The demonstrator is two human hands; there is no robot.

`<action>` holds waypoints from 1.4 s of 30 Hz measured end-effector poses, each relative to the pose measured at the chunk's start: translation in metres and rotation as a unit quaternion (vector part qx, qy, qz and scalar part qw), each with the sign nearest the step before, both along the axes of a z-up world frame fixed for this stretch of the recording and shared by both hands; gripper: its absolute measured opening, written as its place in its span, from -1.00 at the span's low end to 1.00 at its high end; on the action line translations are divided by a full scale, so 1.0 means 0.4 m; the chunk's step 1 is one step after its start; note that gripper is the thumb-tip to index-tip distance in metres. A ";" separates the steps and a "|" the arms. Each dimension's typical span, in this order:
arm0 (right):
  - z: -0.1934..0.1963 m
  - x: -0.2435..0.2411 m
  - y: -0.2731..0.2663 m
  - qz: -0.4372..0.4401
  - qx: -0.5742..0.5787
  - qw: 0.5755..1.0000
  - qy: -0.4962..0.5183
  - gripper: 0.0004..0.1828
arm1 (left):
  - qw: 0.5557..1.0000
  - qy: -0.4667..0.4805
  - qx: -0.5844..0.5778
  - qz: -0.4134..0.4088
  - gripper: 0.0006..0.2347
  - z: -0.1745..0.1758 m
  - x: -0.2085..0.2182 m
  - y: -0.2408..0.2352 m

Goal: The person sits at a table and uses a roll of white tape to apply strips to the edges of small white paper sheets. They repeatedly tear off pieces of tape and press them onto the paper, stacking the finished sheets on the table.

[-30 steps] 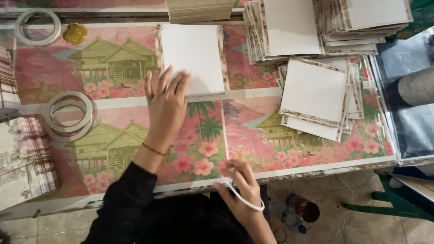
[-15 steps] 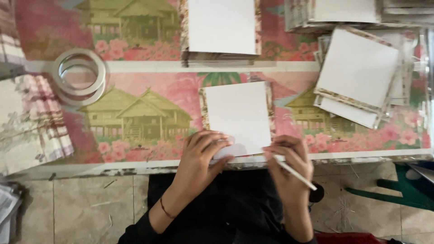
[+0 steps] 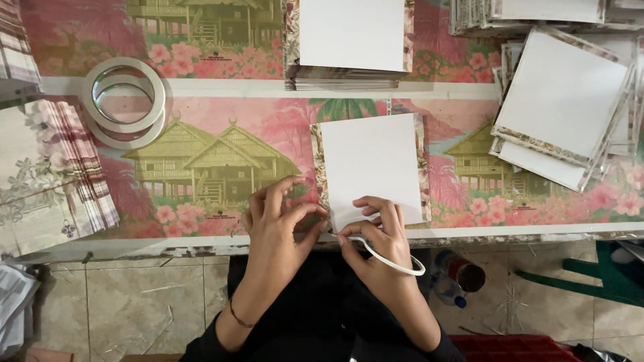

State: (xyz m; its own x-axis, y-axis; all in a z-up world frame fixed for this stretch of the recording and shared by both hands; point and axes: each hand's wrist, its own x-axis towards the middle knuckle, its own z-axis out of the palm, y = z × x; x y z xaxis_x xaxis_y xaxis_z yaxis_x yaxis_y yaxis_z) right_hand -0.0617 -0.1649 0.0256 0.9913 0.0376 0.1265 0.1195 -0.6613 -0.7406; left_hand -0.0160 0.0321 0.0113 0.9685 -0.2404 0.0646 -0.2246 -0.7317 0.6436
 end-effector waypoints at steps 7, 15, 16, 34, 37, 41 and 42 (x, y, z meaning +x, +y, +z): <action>0.003 0.012 0.015 0.015 -0.022 1.000 0.002 -0.95 | 1.000 0.000 0.011 -0.014 -0.85 -0.002 0.003 0.005; -0.019 0.014 0.018 -0.003 -0.046 0.999 -0.012 -0.94 | 1.000 0.009 0.009 -0.027 -0.83 -0.006 0.003 0.014; -0.020 0.015 0.017 -0.001 -0.048 0.999 -0.015 -0.94 | 0.999 0.016 0.007 -0.030 -0.78 -0.006 0.006 0.015; 0.051 -0.046 -0.260 -0.143 -0.081 0.985 -0.056 -0.89 | 0.995 0.077 0.049 -0.029 -0.74 -0.020 0.014 0.014; 0.044 -0.048 -0.267 -0.159 -0.068 0.984 -0.050 -0.90 | 0.996 0.071 0.058 -0.024 -0.76 -0.019 0.012 0.014; 0.038 -0.045 -0.273 -0.166 -0.045 0.984 -0.039 -0.93 | 0.996 0.069 0.060 -0.021 -0.78 -0.015 0.012 0.012; 0.039 -0.045 -0.273 -0.167 -0.044 0.984 -0.039 -0.93 | 0.996 0.069 0.060 -0.022 -0.78 -0.015 0.011 0.013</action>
